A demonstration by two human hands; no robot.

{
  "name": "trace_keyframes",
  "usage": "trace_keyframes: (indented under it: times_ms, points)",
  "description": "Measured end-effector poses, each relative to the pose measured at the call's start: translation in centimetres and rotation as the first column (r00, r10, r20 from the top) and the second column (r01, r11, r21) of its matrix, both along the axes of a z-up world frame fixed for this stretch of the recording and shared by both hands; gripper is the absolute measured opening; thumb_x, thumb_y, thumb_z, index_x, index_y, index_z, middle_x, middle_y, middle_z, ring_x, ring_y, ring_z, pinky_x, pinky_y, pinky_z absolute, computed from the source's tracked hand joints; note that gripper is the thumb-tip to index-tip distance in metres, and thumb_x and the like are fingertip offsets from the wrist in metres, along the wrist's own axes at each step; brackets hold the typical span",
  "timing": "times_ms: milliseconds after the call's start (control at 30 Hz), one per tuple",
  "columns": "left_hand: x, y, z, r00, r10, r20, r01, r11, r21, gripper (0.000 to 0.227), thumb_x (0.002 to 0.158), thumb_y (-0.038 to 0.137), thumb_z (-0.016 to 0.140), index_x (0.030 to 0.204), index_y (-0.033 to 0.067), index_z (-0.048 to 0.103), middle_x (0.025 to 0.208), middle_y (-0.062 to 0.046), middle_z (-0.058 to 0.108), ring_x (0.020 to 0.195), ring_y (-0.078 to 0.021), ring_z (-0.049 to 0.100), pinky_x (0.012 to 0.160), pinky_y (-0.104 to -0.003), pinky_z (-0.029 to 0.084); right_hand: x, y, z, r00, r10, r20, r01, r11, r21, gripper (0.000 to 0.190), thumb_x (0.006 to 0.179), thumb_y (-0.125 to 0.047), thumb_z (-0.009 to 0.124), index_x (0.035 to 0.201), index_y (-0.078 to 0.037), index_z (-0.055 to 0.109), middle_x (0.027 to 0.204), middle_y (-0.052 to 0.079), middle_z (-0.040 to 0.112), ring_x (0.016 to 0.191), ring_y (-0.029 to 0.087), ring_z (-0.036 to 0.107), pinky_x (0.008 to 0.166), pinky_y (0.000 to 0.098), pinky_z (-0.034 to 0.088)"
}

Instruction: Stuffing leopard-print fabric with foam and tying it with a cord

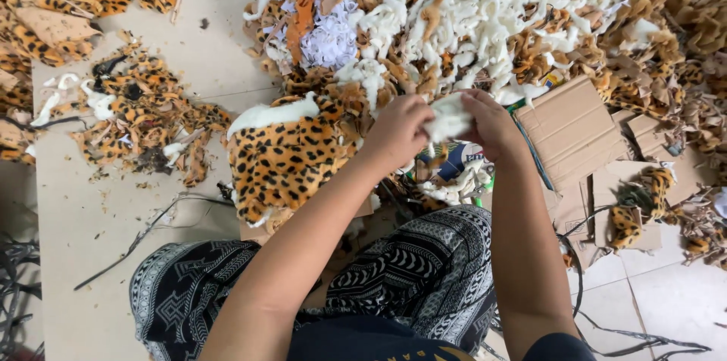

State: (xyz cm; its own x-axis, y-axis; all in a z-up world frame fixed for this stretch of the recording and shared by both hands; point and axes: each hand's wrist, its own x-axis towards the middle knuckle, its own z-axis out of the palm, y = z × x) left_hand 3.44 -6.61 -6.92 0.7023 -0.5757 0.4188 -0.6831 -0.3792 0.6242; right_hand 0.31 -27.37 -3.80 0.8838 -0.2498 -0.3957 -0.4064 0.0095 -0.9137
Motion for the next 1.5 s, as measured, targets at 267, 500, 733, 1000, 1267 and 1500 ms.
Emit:
trace_keyframes:
  times_ms: [267,500,733,1000,1267,1500]
  points:
    - [-1.1,4.5,8.1,0.558,-0.137,-0.818,-0.241,0.917,-0.318,0.042,0.093,0.049,0.07,0.115,0.0132,0.072,0.113,-0.009,0.071,0.111,-0.0232,0.066,0.097,-0.041,0.051,-2.2,3.7,4.7,0.992,0.018,0.121,-0.011,0.998,-0.06,0.05,0.111,-0.041,0.043,0.144,-0.005,0.049,0.129,0.017,0.057,0.116,0.027,0.062,0.097,0.0426,0.052]
    - [-2.5,4.1,11.3,0.518,0.124,-0.846,-0.322,0.945,-0.058,0.071,0.095,0.07,0.047,0.129,0.0111,0.066,0.132,-0.015,0.065,0.129,-0.0328,0.057,0.104,-0.045,0.046,-2.9,4.7,1.9,0.973,0.23,-0.028,-0.232,0.968,-0.097,0.049,0.104,-0.029,0.053,0.146,-0.003,0.051,0.133,0.017,0.064,0.121,0.031,0.061,0.102,0.0464,0.045]
    - [0.9,0.2,4.2,0.735,0.278,-0.619,0.016,0.905,0.425,0.07,0.1,0.064,0.034,0.138,0.0107,0.057,0.142,-0.014,0.051,0.136,-0.0342,0.045,0.113,-0.048,0.032,-0.1,-2.0,-5.4,0.953,0.18,-0.242,-0.293,0.75,-0.593,0.035,0.098,-0.041,0.061,0.133,-0.038,0.067,0.128,-0.003,0.07,0.123,0.026,0.063,0.103,0.0442,0.049]
    - [0.8,0.7,6.7,0.701,0.126,-0.702,0.096,0.959,0.268,0.056,0.108,0.041,0.037,0.146,0.0023,0.049,0.146,-0.024,0.044,0.142,-0.0436,0.038,0.114,-0.052,0.034,5.3,-12.0,-14.6,0.868,-0.487,-0.093,0.487,0.873,-0.028,0.058,0.106,-0.017,0.052,0.16,-0.02,0.032,0.095,-0.003,0.042,0.074,0.008,0.048,0.063,0.0148,0.049]
    - [0.9,0.1,6.7,0.675,0.087,-0.733,0.061,0.983,0.173,0.052,0.106,0.044,0.04,0.139,0.0069,0.057,0.143,-0.019,0.051,0.139,-0.0396,0.046,0.112,-0.051,0.041,5.0,-9.9,-12.7,0.803,-0.596,-0.02,0.596,0.801,0.057,0.046,0.102,-0.014,0.055,0.147,-0.018,0.052,0.11,-0.002,0.055,0.08,0.007,0.045,0.068,0.0186,0.042]
    - [-0.6,0.2,8.3,0.698,0.064,-0.713,0.05,0.989,0.139,0.048,0.105,0.038,0.046,0.14,0.0062,0.057,0.146,-0.02,0.049,0.14,-0.0405,0.046,0.112,-0.051,0.043,6.4,-13.2,-17.2,0.78,-0.622,-0.067,0.624,0.766,0.152,0.054,0.104,-0.019,0.059,0.154,-0.031,0.044,0.116,0.005,0.042,0.093,0.015,0.043,0.084,0.0273,0.048]
